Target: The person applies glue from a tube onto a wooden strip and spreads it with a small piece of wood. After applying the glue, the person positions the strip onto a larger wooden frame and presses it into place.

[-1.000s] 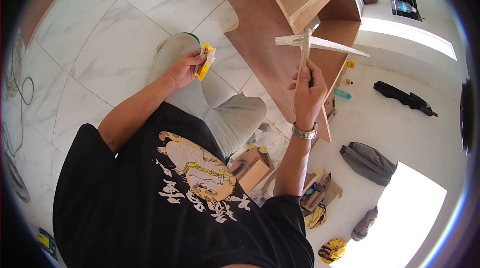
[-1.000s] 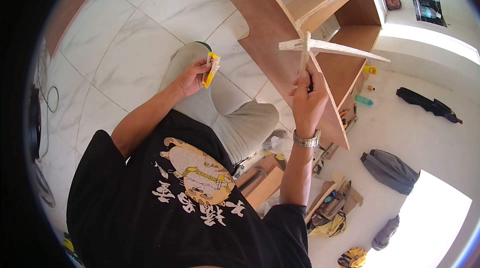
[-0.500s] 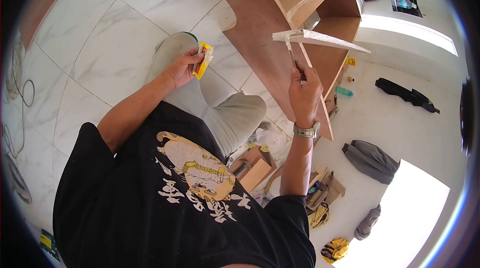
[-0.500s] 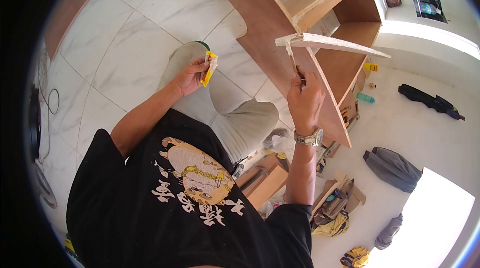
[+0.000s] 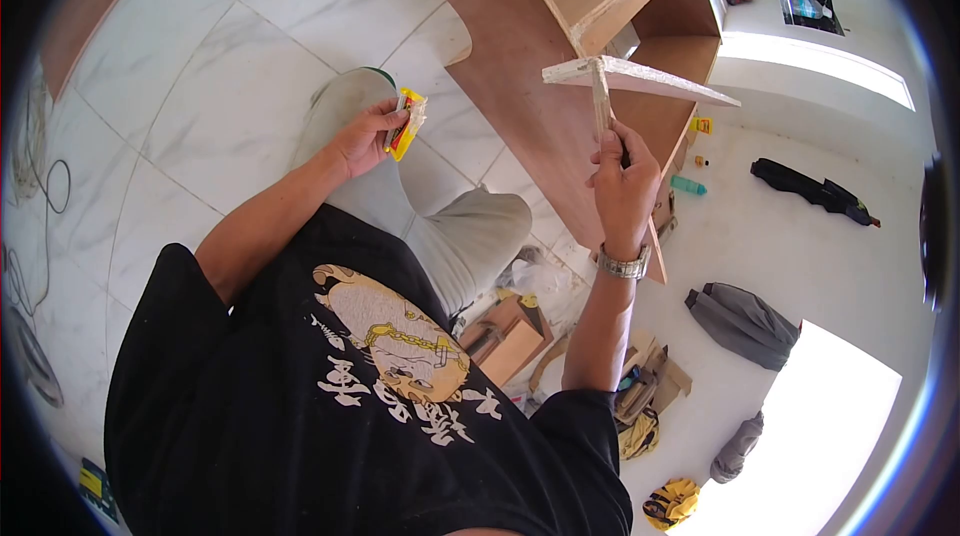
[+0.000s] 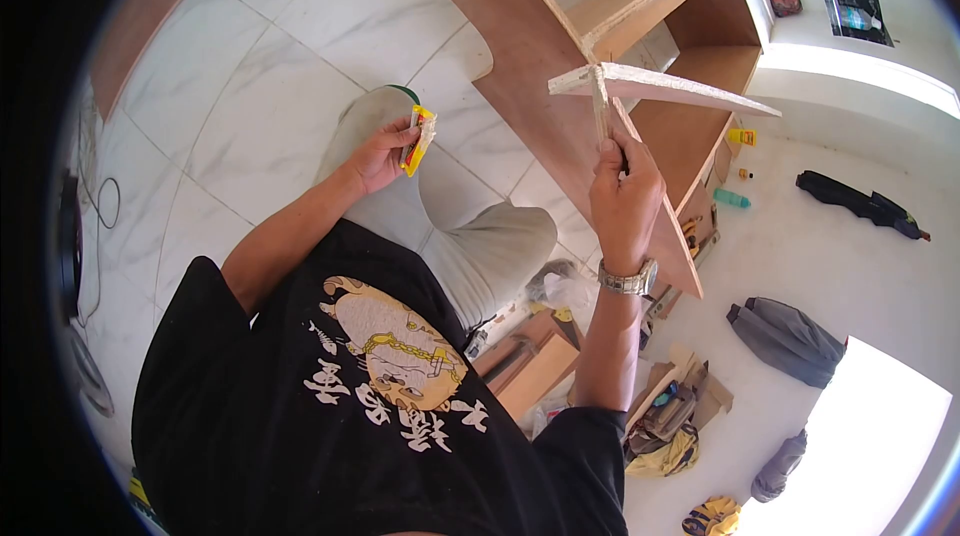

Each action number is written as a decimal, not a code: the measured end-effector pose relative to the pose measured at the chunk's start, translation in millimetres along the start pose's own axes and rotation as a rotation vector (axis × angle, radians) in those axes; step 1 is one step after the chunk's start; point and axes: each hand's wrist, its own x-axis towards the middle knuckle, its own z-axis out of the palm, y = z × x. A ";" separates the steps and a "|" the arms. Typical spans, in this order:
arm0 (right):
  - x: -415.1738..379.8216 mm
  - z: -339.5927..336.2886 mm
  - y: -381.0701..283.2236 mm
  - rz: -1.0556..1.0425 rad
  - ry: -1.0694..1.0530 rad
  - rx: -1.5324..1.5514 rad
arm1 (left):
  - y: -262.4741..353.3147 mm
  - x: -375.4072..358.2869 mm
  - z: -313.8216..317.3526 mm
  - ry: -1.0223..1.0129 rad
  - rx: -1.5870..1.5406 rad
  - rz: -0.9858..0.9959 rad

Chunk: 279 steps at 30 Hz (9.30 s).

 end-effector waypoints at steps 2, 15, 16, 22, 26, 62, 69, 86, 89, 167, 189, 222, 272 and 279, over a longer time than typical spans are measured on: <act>-2.4 0.7 -4.1 0.026 -0.009 0.021 | -0.9 0.5 -0.2 0.004 -0.002 0.012; -6.5 9.3 13.2 -0.099 0.081 -0.055 | -0.6 -0.6 4.0 0.037 0.007 0.014; -7.8 9.7 14.6 -0.098 0.046 -0.035 | -0.4 -1.1 4.9 0.038 0.004 0.015; -9.9 14.0 14.3 0.008 0.025 -0.009 | -3.3 2.4 -2.5 0.007 0.004 0.011; -15.8 5.3 -10.3 -0.076 0.110 -0.050 | -0.9 0.4 -1.5 0.010 0.004 0.011; -3.1 -15.7 -12.0 -0.214 0.221 -0.231 | 1.6 -7.1 21.9 0.023 -0.022 0.093; -63.9 20.6 -25.0 -0.134 -0.086 0.046 | 32.4 -28.3 94.9 0.013 0.251 0.276; -109.9 18.4 -54.1 -0.032 -0.037 0.330 | 42.9 -56.0 171.4 -0.043 0.623 0.529; -111.3 11.3 -56.8 -0.037 -0.008 0.329 | 43.3 -56.1 176.5 -0.122 0.632 0.550; -19.2 39.3 -30.5 0.365 -0.087 0.522 | -3.7 7.2 -2.1 0.022 0.024 0.035; -22.7 49.0 -30.0 0.308 0.009 0.438 | -3.1 7.9 -0.3 0.015 0.015 0.022; -21.0 58.1 -21.8 0.199 0.129 0.496 | -7.8 11.3 -4.2 0.044 0.015 0.047; -24.1 62.3 -8.1 0.103 0.151 0.279 | -8.3 11.0 -8.4 0.044 0.016 0.056; -28.8 68.1 12.5 0.070 0.204 0.326 | -8.4 10.8 -6.9 0.053 0.026 0.045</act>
